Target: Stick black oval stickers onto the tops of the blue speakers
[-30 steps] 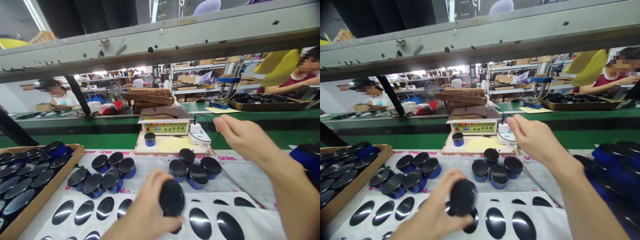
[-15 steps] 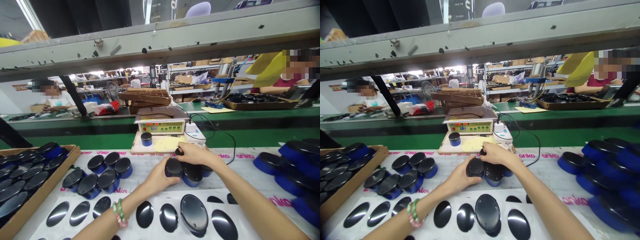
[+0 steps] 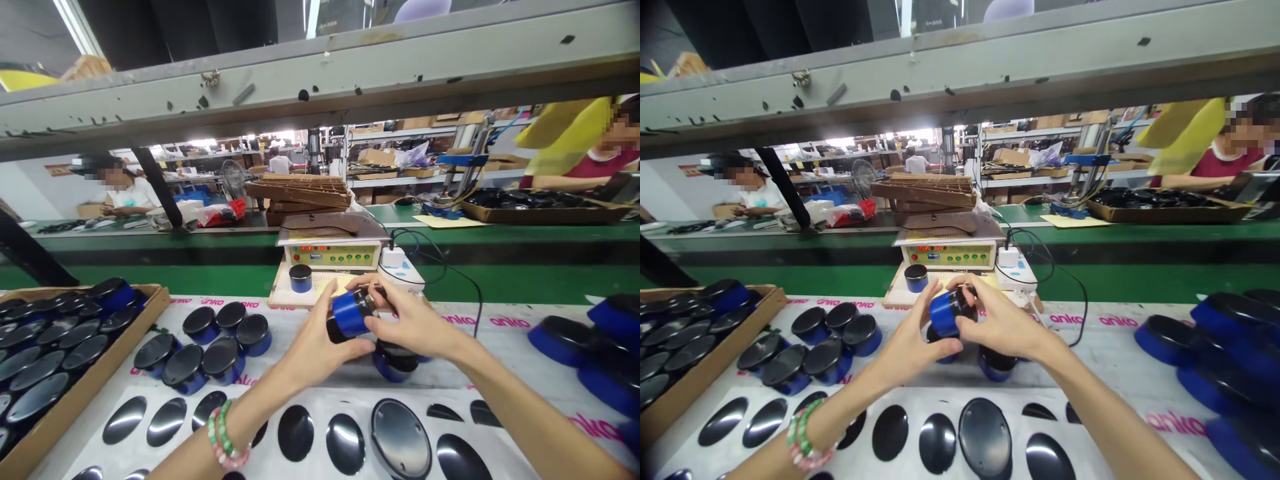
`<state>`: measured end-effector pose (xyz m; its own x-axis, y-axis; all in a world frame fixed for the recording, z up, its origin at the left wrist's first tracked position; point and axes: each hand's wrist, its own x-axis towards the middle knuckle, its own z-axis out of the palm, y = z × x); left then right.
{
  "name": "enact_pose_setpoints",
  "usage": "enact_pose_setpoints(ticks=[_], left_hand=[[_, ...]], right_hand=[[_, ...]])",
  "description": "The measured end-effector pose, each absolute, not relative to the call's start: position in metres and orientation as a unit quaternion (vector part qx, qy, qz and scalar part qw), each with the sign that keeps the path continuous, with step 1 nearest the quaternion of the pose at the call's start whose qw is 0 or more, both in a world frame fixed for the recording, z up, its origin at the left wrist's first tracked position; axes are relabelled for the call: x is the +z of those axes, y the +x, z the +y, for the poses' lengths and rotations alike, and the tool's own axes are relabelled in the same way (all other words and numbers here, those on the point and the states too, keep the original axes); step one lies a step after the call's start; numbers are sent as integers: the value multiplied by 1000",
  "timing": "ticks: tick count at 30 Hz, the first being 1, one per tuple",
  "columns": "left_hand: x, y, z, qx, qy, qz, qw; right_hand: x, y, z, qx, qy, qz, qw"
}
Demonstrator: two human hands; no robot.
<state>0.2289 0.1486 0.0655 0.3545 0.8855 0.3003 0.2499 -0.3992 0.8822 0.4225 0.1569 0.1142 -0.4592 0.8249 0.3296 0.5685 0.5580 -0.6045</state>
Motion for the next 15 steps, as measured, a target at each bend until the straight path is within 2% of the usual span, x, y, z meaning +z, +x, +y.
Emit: enact_pose_setpoints(ticks=[4,8,12,15], left_hand=[[91,229,137,437,748,395,307],[97,223,127,438,767,402,244],[91,222,116,417,783,412,208],[92,215,110,406,798,416,160]], right_hand=[[116,408,145,241,-382,-804,388],[110,401,142,283,-376,-775,421],[104,392,133,310,-376,-759,432],[106,390,128,306,-373,-780,399]])
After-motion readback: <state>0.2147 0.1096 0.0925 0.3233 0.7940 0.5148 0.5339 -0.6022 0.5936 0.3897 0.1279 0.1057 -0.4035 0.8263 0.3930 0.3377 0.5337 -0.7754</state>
